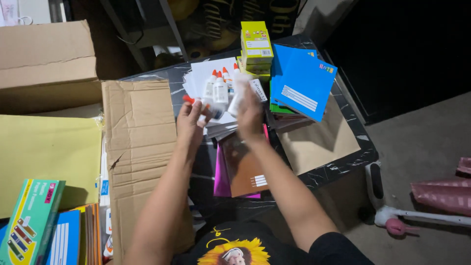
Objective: Unpacking various stationery items from a cardboard box and organizing them on a table, including wiping some items down with a cloth.
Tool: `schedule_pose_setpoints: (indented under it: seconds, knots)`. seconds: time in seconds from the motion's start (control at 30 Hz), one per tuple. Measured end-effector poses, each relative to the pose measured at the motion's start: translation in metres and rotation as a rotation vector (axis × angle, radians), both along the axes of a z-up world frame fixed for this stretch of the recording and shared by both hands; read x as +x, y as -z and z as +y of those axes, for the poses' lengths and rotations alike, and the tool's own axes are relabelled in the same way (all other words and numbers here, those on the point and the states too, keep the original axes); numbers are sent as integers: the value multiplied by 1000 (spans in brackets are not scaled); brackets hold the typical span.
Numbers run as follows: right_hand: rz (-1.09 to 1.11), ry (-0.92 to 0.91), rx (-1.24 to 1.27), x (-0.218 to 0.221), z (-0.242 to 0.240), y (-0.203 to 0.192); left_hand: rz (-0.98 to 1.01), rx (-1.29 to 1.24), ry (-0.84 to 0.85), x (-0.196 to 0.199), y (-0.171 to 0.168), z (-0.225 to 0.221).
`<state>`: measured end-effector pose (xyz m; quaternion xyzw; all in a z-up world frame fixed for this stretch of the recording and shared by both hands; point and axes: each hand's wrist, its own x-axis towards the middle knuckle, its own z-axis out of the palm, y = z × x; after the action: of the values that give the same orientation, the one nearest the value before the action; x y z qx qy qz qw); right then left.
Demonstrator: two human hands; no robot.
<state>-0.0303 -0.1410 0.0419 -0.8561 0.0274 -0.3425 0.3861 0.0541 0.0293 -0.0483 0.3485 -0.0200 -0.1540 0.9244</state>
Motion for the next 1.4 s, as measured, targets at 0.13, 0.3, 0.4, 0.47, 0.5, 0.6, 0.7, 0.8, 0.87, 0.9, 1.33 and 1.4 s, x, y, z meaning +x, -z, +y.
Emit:
schedule_pose_setpoints:
  seconds: [0.13,0.3,0.4,0.47,0.5,0.6,0.7,0.8,0.87,0.9,1.33,1.4]
  knots:
    - [-72,-287,-446,-9,65,-17,210,-204,80,-3,59,-3]
    - [100,-372,281,21,45,27,-124,247,119,-42,-8,-12]
    - [-62,-346,-87,-20,80,6,34,434,31,-40,-8,-7]
    - [-77,-364,20,-14,74,-5,23,380,176,-32,37,-6]
    - [-90,-382,131,-12,72,-9,12,326,320,-29,61,-4]
    - [203,-200,326,20,23,43,122,1,716,-51,12,-6]
    - [357,-74,392,19,10,17,178,134,826,-71,-58,0]
    - [131,81,158,19,-14,38,-469,785,610,-69,-55,-12]
    - [-7,67,667,29,-42,87,-608,919,409,-69,-43,-21]
    - [-151,53,1175,34,-56,111,-740,1047,200,-69,-38,-26]
    - [-23,16,-129,-13,-1,66,-645,1196,-396,-26,-25,-82]
    - [-20,-84,-288,-4,-11,71,-657,1395,-407,-26,-22,-74]
